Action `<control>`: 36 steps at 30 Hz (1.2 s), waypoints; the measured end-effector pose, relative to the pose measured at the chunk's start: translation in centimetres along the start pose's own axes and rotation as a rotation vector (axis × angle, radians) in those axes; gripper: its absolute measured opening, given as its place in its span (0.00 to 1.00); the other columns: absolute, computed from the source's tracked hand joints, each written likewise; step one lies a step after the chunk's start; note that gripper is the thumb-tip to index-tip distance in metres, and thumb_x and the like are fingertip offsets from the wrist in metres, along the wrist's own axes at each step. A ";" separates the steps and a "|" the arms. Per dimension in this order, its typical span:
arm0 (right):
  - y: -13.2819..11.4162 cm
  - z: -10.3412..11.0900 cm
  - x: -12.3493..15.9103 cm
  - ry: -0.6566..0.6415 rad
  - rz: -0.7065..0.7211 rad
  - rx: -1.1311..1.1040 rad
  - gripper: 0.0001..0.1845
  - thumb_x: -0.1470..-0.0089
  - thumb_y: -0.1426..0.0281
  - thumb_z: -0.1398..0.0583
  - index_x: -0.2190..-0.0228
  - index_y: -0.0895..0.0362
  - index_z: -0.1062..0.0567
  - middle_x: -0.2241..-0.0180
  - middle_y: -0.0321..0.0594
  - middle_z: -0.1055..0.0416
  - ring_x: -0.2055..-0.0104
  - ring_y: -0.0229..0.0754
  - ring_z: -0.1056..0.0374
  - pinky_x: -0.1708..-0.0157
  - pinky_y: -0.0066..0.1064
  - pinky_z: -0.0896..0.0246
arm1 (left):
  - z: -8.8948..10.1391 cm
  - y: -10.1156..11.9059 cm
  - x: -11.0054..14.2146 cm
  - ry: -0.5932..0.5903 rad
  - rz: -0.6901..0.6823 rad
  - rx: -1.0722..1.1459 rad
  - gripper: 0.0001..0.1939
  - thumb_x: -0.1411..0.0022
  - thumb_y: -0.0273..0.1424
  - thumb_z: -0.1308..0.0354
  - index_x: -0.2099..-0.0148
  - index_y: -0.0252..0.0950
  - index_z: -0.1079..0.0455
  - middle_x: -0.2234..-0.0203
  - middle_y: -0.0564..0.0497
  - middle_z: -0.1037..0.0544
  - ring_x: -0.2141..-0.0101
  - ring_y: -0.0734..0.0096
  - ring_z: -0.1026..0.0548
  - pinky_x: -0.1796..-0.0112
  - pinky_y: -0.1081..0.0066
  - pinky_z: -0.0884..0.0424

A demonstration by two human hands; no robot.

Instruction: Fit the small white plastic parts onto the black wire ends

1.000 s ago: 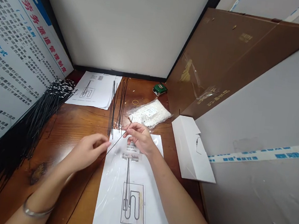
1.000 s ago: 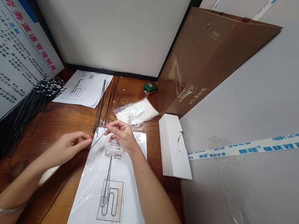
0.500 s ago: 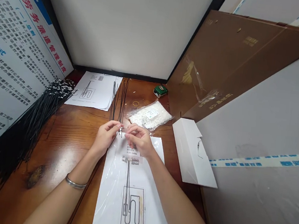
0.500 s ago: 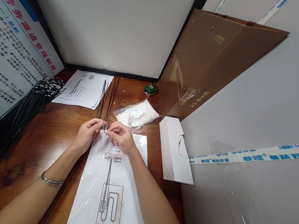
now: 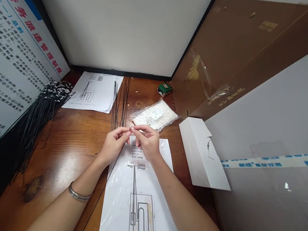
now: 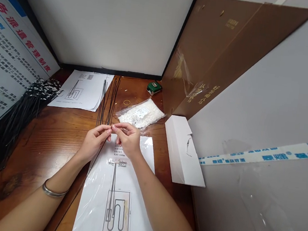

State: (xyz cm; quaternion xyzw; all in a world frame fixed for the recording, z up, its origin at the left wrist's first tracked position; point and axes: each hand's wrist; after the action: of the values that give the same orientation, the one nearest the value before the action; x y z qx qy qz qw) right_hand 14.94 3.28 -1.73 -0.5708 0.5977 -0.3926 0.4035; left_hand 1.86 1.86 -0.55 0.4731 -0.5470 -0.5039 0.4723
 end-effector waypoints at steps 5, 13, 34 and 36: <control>0.0 0.0 0.0 0.018 0.010 -0.003 0.09 0.61 0.69 0.31 0.74 0.58 0.23 0.76 0.35 0.25 0.89 0.27 0.43 0.92 0.23 0.53 | -0.1 -0.1 0.0 0.034 -0.001 -0.008 0.12 0.43 0.40 0.41 0.70 0.35 0.29 0.81 0.55 0.31 0.80 0.77 0.38 0.76 0.74 0.42; 0.1 0.1 0.1 -0.023 0.001 0.055 0.08 0.58 0.67 0.32 0.73 0.58 0.21 0.73 0.39 0.23 0.89 0.28 0.42 0.91 0.24 0.52 | -0.1 0.0 0.1 0.052 -0.046 -0.019 0.12 0.43 0.38 0.41 0.73 0.35 0.30 0.78 0.54 0.29 0.74 0.73 0.33 0.71 0.73 0.38; 0.4 0.4 -0.1 -0.038 -0.054 0.080 0.11 0.61 0.63 0.31 0.74 0.57 0.22 0.87 0.29 0.39 0.87 0.29 0.49 0.89 0.24 0.56 | -0.2 0.2 0.2 0.078 -0.011 -0.016 0.10 0.47 0.38 0.39 0.70 0.36 0.30 0.79 0.54 0.31 0.76 0.73 0.33 0.76 0.74 0.38; 0.3 0.4 -0.1 -0.041 -0.052 0.074 0.11 0.61 0.64 0.32 0.75 0.57 0.23 0.87 0.29 0.38 0.87 0.29 0.49 0.89 0.24 0.56 | -0.3 0.3 0.2 0.083 -0.017 -0.009 0.10 0.47 0.38 0.39 0.71 0.36 0.30 0.79 0.54 0.31 0.76 0.73 0.33 0.75 0.74 0.38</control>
State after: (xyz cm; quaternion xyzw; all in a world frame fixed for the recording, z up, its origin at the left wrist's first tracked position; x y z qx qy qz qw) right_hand 15.18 3.35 -2.15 -0.5786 0.5593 -0.4133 0.4261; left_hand 2.09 1.64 -0.28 0.4961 -0.5206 -0.4903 0.4924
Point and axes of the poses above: each hand's wrist, its own x-axis away from the middle knuckle, its own z-axis out of the back of the hand, y = z × x
